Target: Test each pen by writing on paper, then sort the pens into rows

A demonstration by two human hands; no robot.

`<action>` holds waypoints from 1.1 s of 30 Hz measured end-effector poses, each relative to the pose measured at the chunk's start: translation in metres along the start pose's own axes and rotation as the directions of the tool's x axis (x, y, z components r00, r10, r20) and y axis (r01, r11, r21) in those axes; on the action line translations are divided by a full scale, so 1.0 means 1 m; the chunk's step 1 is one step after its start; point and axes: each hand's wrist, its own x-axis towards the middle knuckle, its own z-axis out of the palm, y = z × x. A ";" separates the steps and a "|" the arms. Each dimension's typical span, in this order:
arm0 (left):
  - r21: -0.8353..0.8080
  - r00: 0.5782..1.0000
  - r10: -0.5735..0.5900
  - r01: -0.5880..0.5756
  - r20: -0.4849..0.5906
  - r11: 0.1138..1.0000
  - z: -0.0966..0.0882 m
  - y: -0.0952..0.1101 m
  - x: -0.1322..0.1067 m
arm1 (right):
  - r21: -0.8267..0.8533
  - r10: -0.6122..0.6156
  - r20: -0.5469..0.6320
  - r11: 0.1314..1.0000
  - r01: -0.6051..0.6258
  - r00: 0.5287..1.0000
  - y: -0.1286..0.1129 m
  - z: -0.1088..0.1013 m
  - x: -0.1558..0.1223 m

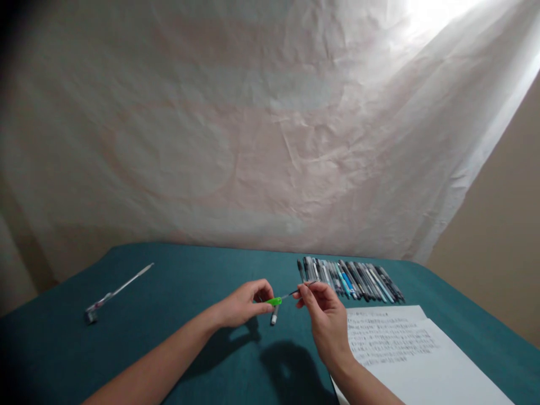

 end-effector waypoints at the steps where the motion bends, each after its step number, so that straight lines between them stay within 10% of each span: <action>1: 0.000 1.000 -0.004 0.004 0.001 1.000 0.000 0.000 0.000 | -0.002 -0.006 -0.005 1.000 0.006 1.000 0.000 0.000 0.000; 23: -0.196 0.999 -0.026 0.031 0.026 0.980 0.001 0.002 0.001 | -0.238 0.121 0.269 0.970 -0.055 0.955 0.033 -0.005 0.001; 27: -0.248 0.998 -0.039 0.026 -0.048 0.969 -0.002 -0.007 0.004 | -0.456 0.017 0.429 0.867 0.200 0.903 0.042 -0.007 0.003; 33: -0.324 0.996 -0.047 0.021 -0.074 0.946 0.001 -0.015 0.006 | -0.577 -0.036 0.728 0.507 0.641 0.684 0.043 -0.002 -0.002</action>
